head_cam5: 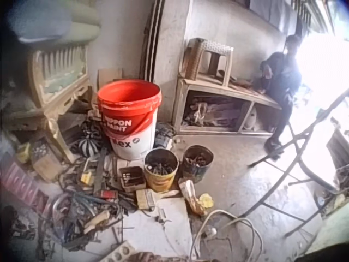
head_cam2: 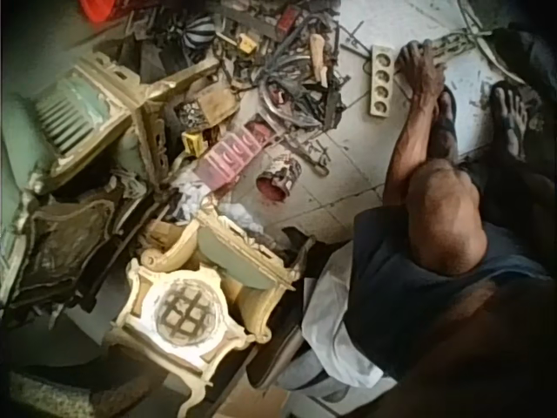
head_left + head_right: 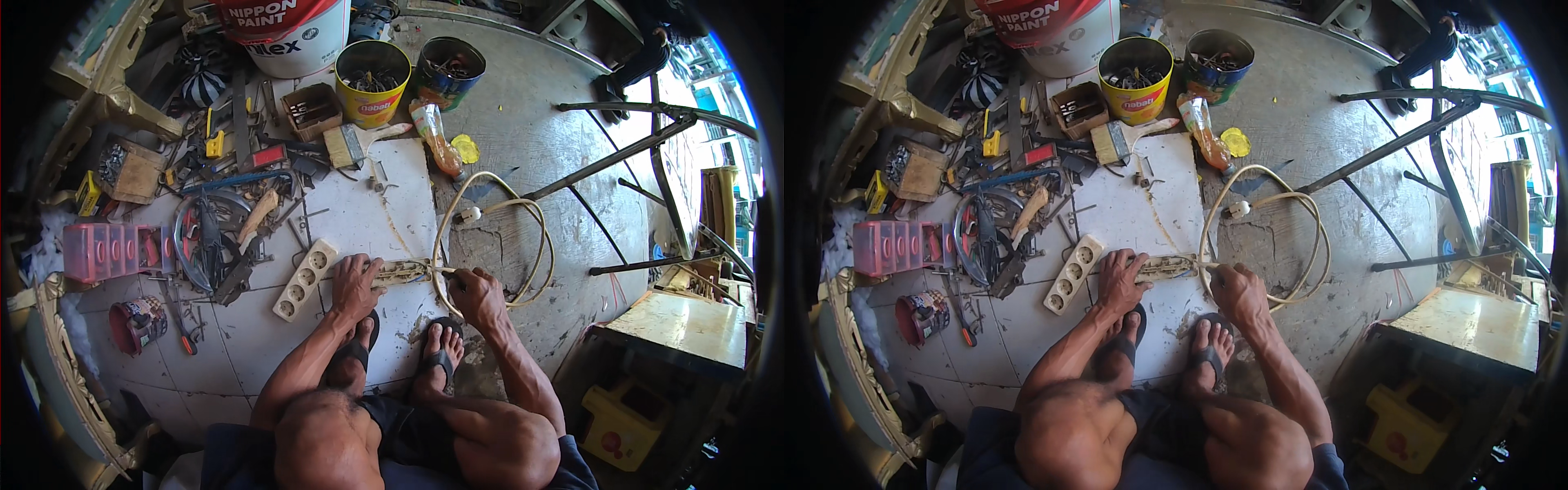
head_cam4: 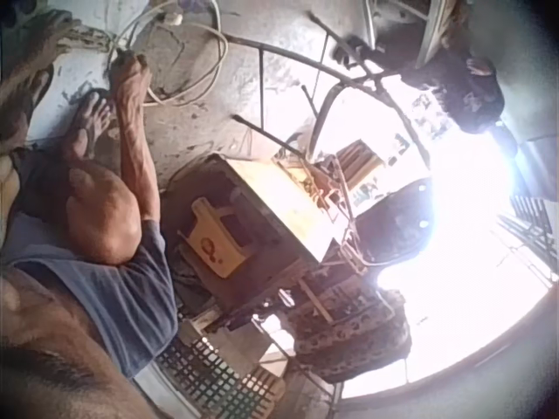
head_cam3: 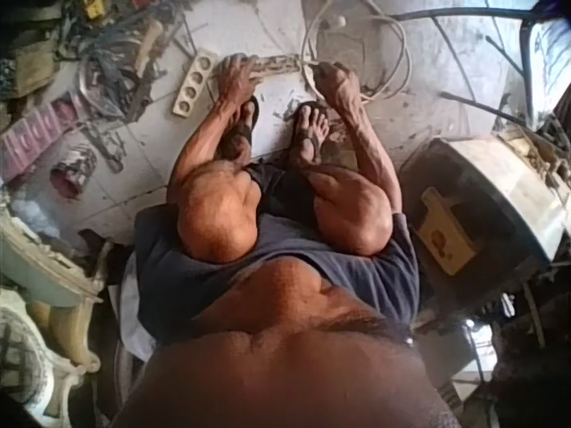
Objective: The person repairs an electrical power strip by opening the casing with a screwdriver and pliers, then uses shears to cut and strip wires on a separate electrical cable.
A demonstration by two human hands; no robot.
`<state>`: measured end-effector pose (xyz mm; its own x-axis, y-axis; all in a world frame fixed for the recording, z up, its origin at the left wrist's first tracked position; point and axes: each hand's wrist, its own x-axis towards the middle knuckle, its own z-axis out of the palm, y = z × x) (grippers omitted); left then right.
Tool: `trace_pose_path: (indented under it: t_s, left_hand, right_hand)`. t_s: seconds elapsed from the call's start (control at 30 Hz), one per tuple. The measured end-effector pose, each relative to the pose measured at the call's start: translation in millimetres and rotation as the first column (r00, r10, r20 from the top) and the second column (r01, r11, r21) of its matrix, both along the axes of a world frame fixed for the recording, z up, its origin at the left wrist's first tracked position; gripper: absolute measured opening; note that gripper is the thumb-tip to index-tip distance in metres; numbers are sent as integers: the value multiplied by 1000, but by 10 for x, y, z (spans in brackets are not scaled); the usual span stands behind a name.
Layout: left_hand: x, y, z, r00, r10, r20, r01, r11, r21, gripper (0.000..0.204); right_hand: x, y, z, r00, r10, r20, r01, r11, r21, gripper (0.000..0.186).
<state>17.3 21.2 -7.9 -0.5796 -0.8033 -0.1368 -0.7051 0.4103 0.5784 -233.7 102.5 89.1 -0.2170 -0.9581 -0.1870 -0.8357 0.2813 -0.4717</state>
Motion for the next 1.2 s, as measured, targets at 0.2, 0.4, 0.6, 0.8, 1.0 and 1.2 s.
trace_pose_path:
  t_s: [0.2,0.4,0.6,0.8,1.0,1.2]
  left_hand:
    - [59,29,-7,1000,-8,-11,8,1000,-20,60]
    - [38,26,-58,1000,7,3,-7,997,-71,61]
    - [-48,-24,-45,1000,3,-22,-5,998,-58,62]
    - [203,41,-141,997,58,-52,-61,996,-67,66]
    - [44,43,-114,996,31,-80,-33,999,-21,67]
    - [79,43,-127,995,47,-84,-50,998,-37,66]
  right_hand:
    - [127,-490,273,986,113,-125,-42,883,467,16]
    - [144,-1165,136,847,521,-104,-340,681,649,22]
    - [117,-1043,187,548,819,-168,-712,562,421,16]
    - [471,-1245,157,797,586,-148,-368,664,651,15]
    - [359,-965,-17,507,763,-401,-708,634,311,21]
    - [353,-1252,112,724,679,-124,-298,469,831,13]
